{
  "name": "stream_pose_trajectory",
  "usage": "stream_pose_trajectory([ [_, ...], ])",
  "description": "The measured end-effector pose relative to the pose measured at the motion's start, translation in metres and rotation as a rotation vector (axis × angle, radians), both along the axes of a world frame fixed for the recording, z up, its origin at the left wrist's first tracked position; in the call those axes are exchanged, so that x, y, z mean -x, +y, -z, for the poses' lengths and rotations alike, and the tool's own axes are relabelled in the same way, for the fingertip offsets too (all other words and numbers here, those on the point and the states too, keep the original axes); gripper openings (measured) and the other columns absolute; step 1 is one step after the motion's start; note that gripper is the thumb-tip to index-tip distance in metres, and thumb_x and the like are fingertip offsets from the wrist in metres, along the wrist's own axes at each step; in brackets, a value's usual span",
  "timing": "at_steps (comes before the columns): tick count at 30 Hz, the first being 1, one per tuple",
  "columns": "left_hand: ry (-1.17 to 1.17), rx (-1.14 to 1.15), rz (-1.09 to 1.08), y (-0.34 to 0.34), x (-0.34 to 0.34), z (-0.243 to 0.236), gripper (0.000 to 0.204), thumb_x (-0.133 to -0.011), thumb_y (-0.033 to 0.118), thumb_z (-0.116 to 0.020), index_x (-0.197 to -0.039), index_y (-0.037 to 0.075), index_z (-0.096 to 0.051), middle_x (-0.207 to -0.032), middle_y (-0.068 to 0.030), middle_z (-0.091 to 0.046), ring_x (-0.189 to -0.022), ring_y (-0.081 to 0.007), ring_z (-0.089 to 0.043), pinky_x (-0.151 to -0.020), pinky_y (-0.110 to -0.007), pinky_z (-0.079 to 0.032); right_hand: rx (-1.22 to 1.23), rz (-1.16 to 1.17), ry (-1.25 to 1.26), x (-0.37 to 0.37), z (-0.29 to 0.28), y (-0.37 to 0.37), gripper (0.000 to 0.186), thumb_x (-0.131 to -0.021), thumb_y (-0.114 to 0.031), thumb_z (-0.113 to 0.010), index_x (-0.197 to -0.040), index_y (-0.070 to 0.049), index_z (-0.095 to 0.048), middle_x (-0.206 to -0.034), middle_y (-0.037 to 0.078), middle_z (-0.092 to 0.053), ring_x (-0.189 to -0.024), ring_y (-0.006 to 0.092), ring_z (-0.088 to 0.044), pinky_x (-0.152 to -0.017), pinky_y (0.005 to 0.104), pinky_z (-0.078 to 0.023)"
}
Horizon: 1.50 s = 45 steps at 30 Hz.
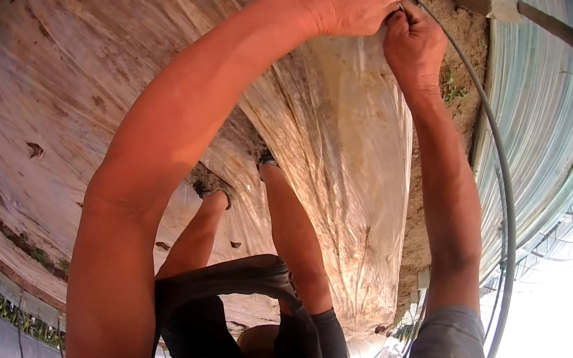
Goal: The person is repairing a damaged greenhouse cover. They lift the plastic sheet, align it with the metal frame, and secure it using ties or clips. The person moves along the length of the greenhouse, repeating the process for multiple sections.
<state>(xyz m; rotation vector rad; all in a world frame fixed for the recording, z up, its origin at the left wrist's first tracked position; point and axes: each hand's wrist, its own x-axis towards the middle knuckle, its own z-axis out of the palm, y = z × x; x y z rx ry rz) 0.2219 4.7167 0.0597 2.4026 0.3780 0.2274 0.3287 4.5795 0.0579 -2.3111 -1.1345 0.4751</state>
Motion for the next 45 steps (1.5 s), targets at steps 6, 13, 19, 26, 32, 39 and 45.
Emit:
stream_pose_trajectory([
  [6, -0.115, 0.307, 0.003, 0.01, 0.0, 0.015, 0.024, -0.086, 0.026, -0.058, -0.081, 0.004, -0.066, -0.082, -0.0214, -0.065, -0.082, -0.0411, -0.064, -0.071, -0.048, -0.049, -0.124, -0.079, -0.07, 0.005, -0.006, -0.002, 0.009, -0.085, -0.007, -0.055, -0.081, -0.006, -0.062, -0.072, 0.014, -0.06, -0.066, 0.031, -0.061, -0.061, 0.0347, -0.05],
  [13, 0.03, 0.466, -0.108, 0.035, 0.002, 0.052, 0.031, -0.089, 0.029, -0.058, -0.087, -0.001, -0.066, -0.083, -0.0237, -0.065, -0.079, -0.0398, -0.063, -0.07, -0.046, -0.048, -0.205, -0.252, -0.053, 0.015, -0.038, -0.019, 0.008, -0.083, 0.0, -0.055, -0.081, -0.006, -0.06, -0.071, 0.01, -0.061, -0.064, 0.026, -0.062, -0.06, 0.0318, -0.05],
  [19, 0.212, 0.212, 0.239, 0.032, 0.02, 0.034, 0.034, -0.088, 0.038, -0.06, -0.089, 0.006, -0.071, -0.081, -0.0195, -0.068, -0.077, -0.0377, -0.065, -0.068, -0.047, -0.051, 0.15, -0.277, -0.115, -0.018, -0.022, -0.067, 0.014, -0.083, 0.001, -0.058, -0.095, -0.004, -0.064, -0.076, 0.014, -0.062, -0.067, 0.0232, -0.065, -0.061, 0.0303, -0.051],
  [26, 0.036, -0.18, 0.339, 0.049, 0.041, 0.085, 0.019, -0.075, 0.028, -0.062, -0.072, 0.011, -0.066, -0.066, -0.0127, -0.064, -0.069, -0.0353, -0.066, -0.058, -0.049, -0.052, 0.333, -0.491, -0.125, -0.054, -0.002, -0.099, 0.009, -0.082, -0.01, -0.066, -0.083, -0.006, -0.058, -0.076, 0.012, -0.058, -0.069, 0.0343, -0.061, -0.06, 0.0427, -0.049],
  [32, 0.585, -0.472, 0.328, 0.085, 0.068, 0.089, 0.017, -0.079, 0.025, -0.064, -0.075, 0.009, -0.067, -0.071, -0.0116, -0.065, -0.071, -0.0267, -0.067, -0.061, -0.042, -0.052, 0.437, -0.363, -0.193, -0.081, -0.005, -0.179, 0.007, -0.083, -0.004, -0.062, -0.083, -0.005, -0.056, -0.078, 0.015, -0.056, -0.07, 0.0391, -0.059, -0.059, 0.0435, -0.046],
  [39, 0.408, -0.448, 0.224, 0.092, 0.096, 0.115, 0.017, -0.088, 0.024, -0.063, -0.089, 0.008, -0.059, -0.087, -0.0094, -0.067, -0.083, -0.0318, -0.065, -0.068, -0.045, -0.053, 0.49, -0.343, -0.225, -0.083, 0.001, -0.2, 0.005, -0.085, -0.006, -0.06, -0.084, -0.005, -0.055, -0.079, 0.016, -0.056, -0.07, 0.0402, -0.059, -0.06, 0.045, -0.047],
  [45, 0.448, -0.457, 0.189, 0.095, 0.11, 0.116, 0.015, -0.09, 0.023, -0.062, -0.093, 0.008, -0.062, -0.087, -0.0103, -0.067, -0.085, -0.0314, -0.066, -0.069, -0.046, -0.054, 0.515, -0.287, -0.227, -0.096, 0.007, -0.223, 0.006, -0.085, -0.006, -0.06, -0.081, -0.005, -0.056, -0.079, 0.017, -0.057, -0.07, 0.0406, -0.06, -0.06, 0.0458, -0.047],
])
